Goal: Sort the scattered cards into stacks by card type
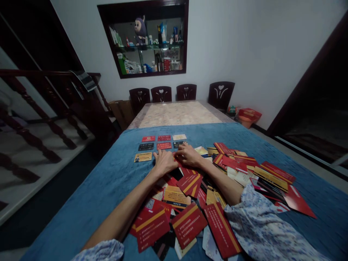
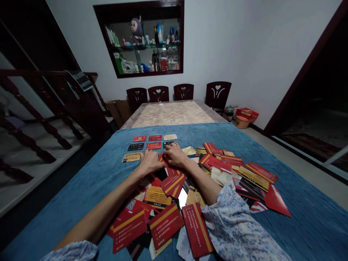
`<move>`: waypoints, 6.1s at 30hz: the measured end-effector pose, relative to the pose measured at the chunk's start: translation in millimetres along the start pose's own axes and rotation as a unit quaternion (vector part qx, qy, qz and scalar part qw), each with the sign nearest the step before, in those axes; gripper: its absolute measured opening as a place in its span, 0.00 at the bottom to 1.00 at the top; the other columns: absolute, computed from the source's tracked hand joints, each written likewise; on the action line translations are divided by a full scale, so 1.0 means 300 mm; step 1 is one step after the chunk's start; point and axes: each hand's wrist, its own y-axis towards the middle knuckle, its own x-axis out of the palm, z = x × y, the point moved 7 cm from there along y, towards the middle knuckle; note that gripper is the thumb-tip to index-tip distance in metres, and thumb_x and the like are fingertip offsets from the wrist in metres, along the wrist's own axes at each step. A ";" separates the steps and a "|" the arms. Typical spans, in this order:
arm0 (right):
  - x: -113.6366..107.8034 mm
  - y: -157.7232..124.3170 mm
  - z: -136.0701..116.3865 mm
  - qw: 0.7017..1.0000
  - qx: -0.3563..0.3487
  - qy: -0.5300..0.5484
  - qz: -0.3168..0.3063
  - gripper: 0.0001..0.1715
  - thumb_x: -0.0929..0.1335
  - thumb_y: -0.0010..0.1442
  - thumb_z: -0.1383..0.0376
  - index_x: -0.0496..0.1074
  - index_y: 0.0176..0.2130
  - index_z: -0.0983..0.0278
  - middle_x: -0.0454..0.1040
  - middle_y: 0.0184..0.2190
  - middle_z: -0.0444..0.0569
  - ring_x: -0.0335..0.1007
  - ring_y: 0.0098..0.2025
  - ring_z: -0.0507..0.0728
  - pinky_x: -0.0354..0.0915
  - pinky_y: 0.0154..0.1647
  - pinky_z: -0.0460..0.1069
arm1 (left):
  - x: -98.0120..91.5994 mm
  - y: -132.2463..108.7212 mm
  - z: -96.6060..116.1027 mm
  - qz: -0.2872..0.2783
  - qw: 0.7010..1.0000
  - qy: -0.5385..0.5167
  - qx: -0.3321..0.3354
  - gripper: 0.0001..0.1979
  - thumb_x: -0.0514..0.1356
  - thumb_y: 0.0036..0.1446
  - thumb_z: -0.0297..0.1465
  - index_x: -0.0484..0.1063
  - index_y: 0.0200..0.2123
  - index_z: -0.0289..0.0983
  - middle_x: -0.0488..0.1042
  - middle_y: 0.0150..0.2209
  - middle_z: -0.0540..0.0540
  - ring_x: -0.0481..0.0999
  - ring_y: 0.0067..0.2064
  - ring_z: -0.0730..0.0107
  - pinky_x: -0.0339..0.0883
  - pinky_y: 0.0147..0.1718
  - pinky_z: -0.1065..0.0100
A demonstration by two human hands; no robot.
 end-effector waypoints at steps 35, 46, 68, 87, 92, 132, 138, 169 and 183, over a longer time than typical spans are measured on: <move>-0.030 0.014 -0.054 0.994 -0.050 0.051 0.085 0.11 0.65 0.66 0.65 0.78 0.42 0.63 0.77 0.37 0.53 0.64 0.46 0.60 0.57 0.46 0.53 | -0.074 0.042 -0.088 -0.112 0.958 -0.179 0.194 0.11 0.55 0.47 0.31 0.71 0.19 0.32 0.56 0.17 0.54 0.54 0.23 0.77 0.47 0.25 0.71; -0.030 0.005 -0.019 0.992 0.023 0.073 0.105 0.17 0.65 0.61 0.72 0.74 0.49 0.62 0.73 0.38 0.51 0.67 0.43 0.58 0.60 0.46 0.50 | -0.048 0.097 -0.178 -0.089 0.963 -0.202 0.152 0.16 0.55 0.45 0.28 0.81 0.33 0.31 0.71 0.23 0.52 0.68 0.29 0.71 0.58 0.30 0.73; -0.014 0.001 -0.055 1.000 0.012 0.000 0.014 0.31 0.65 0.61 0.69 0.62 0.62 0.63 0.74 0.49 0.56 0.64 0.50 0.62 0.56 0.51 0.55 | -0.066 0.079 -0.144 0.012 0.979 -0.119 0.165 0.19 0.55 0.48 0.21 0.82 0.41 0.32 0.77 0.27 0.48 0.75 0.32 0.68 0.64 0.35 0.73; -0.083 0.017 -0.016 0.993 0.078 -0.085 0.031 0.34 0.68 0.60 0.53 0.63 0.62 0.60 0.68 0.52 0.60 0.57 0.53 0.66 0.57 0.44 0.54 | -0.088 0.055 -0.136 0.051 0.982 -0.079 0.161 0.28 0.64 0.46 0.25 0.68 0.54 0.37 0.71 0.47 0.41 0.73 0.50 0.57 0.67 0.49 0.63; -0.114 0.036 -0.013 0.991 0.098 -0.089 0.011 0.35 0.69 0.59 0.51 0.64 0.61 0.60 0.66 0.55 0.61 0.56 0.54 0.67 0.57 0.45 0.54 | -0.107 0.045 -0.128 0.074 0.983 -0.042 0.165 0.25 0.60 0.51 0.24 0.66 0.55 0.37 0.69 0.50 0.40 0.70 0.52 0.56 0.65 0.53 0.61; -0.009 0.431 0.168 0.976 0.122 -0.110 -0.143 0.23 0.69 0.56 0.58 0.74 0.52 0.59 0.70 0.55 0.59 0.59 0.58 0.70 0.64 0.51 0.64 | -0.062 0.448 -0.292 0.018 0.996 0.059 0.069 0.14 0.58 0.51 0.26 0.76 0.43 0.36 0.72 0.51 0.34 0.58 0.59 0.41 0.58 0.51 0.41; 0.030 0.450 0.182 0.971 0.131 -0.124 -0.157 0.23 0.67 0.56 0.62 0.75 0.52 0.62 0.70 0.55 0.62 0.60 0.59 0.71 0.63 0.51 0.65 | -0.009 0.490 -0.312 -0.006 0.997 0.049 0.056 0.13 0.58 0.50 0.25 0.75 0.40 0.37 0.73 0.52 0.37 0.57 0.61 0.41 0.57 0.53 0.39; 0.052 0.468 0.212 0.965 0.141 -0.109 -0.192 0.23 0.67 0.58 0.57 0.76 0.53 0.55 0.69 0.57 0.56 0.56 0.62 0.73 0.61 0.55 0.67 | 0.051 0.534 -0.311 -0.081 0.990 0.112 0.006 0.23 0.55 0.49 0.22 0.72 0.50 0.33 0.63 0.61 0.30 0.56 0.65 0.42 0.56 0.58 0.38; -0.024 0.398 0.170 0.984 0.084 -0.109 -0.110 0.23 0.65 0.63 0.57 0.73 0.55 0.59 0.70 0.55 0.60 0.57 0.58 0.71 0.59 0.52 0.64 | -0.052 0.361 -0.224 0.033 0.992 0.109 0.058 0.17 0.54 0.54 0.24 0.71 0.47 0.32 0.67 0.56 0.31 0.57 0.62 0.45 0.58 0.55 0.43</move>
